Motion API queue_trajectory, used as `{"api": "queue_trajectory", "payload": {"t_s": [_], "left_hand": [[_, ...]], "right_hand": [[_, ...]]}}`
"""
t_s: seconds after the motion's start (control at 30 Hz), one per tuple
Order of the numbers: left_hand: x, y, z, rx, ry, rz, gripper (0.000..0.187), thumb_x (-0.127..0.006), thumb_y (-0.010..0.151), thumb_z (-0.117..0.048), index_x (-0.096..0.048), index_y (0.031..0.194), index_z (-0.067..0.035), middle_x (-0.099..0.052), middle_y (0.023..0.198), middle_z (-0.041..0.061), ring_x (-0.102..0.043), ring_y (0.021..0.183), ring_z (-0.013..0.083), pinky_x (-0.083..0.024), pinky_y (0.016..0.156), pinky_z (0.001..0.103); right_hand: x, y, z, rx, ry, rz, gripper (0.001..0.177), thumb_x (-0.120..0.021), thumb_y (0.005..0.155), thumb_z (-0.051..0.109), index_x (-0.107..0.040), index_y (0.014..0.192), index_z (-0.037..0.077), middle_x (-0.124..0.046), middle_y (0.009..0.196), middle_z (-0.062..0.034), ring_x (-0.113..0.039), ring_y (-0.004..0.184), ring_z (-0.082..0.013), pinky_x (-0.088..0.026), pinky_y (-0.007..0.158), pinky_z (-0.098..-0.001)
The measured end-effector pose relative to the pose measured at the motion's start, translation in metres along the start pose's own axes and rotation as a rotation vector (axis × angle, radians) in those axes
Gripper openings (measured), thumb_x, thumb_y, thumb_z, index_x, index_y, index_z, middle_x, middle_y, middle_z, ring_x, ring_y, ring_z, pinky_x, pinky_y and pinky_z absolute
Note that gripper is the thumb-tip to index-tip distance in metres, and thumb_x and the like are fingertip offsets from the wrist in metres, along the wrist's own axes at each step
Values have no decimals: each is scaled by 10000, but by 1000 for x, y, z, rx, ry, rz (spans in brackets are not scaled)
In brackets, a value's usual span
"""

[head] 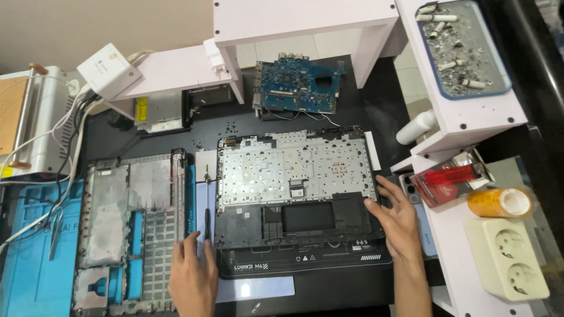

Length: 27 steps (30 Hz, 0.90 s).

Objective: The person uses a screwdriver to remove screws from a laptop motherboard and then detaches the board from the laptop chassis. They also remove screws from the laptop's bottom casing and flip the laptop over to access the screen hinge area.

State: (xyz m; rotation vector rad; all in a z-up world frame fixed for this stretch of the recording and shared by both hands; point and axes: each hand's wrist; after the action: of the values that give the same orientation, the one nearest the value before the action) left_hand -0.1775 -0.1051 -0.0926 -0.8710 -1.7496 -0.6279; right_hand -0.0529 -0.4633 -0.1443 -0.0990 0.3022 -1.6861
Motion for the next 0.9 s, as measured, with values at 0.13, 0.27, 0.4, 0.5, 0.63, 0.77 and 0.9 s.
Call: {"api": "queue_trajectory", "payload": {"t_s": [0.13, 0.27, 0.4, 0.5, 0.63, 0.77, 0.9], "left_hand": [[-3, 3, -10, -277, -53, -106, 443, -731, 890, -345, -657, 1252, -100, -644, 1226, 118, -622, 1136, 308, -533, 891, 453], [-15, 0, -47, -743, -149, -91, 653, -801, 721, -471, -662, 1221, -76, -605, 1331, 148, -530, 1257, 351, -360, 1068, 537], [-27, -6, -74, -922, -159, 80, 572, -793, 768, -336, -664, 1275, -102, -587, 1420, 83, -493, 1348, 311, -271, 1145, 589], [-37, -6, -75, -999, -152, 95, 473, -780, 801, -258, -674, 1225, -76, -595, 1433, 79, -484, 1378, 332, -331, 1132, 566], [-35, -7, -75, -1065, -156, 22, 383, -775, 826, -255, -692, 1129, -36, -613, 1401, 92, -503, 1365, 360, -393, 1088, 554], [-34, -10, -75, -1070, -155, -3, 366, -768, 828, -276, -698, 1102, -43, -638, 1381, 99, -532, 1348, 359, -404, 1084, 556], [-27, -12, -79, -1082, -156, -70, 352, -755, 856, -308, -701, 1096, -54, -668, 1349, 98, -564, 1329, 345, -435, 1083, 546]], "right_hand": [[0, -5, -3, 23, 112, -23, 621, -691, 827, -57, -557, 1431, -1, -597, 1341, -166, -626, 1161, -218, -505, 991, -314], [-2, -7, 3, 15, 128, -69, 539, -658, 855, -24, -593, 1390, -25, -631, 1368, -183, -583, 1294, -211, -443, 1095, -318], [-2, -9, 1, -1, 173, -56, 517, -665, 855, 2, -603, 1366, -38, -635, 1381, -188, -568, 1318, -223, -421, 1113, -320], [-2, -9, -1, -25, 241, -53, 509, -650, 887, 51, -592, 1384, -43, -633, 1370, -201, -565, 1298, -246, -422, 1099, -341], [0, -15, 5, -35, 349, -9, 556, -449, 998, 318, -555, 1412, -38, -613, 1391, -184, -563, 1304, -245, -434, 1095, -373], [-11, -27, 23, -68, 426, -56, 660, -309, 1030, 445, -541, 1417, -36, -617, 1382, -215, -580, 1281, -264, -446, 1099, -390], [-23, -34, 31, -124, 484, -113, 664, -264, 1033, 453, -527, 1444, 3, -618, 1322, -223, -596, 1199, -292, -478, 1037, -426]]}}
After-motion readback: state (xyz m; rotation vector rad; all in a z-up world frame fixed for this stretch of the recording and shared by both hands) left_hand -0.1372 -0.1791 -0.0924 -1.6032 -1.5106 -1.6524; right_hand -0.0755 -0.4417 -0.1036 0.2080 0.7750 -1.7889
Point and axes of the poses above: each hand's wrist, its own y-axis towards the middle knuckle, its own x-axis out of the back of the hand, z = x × y
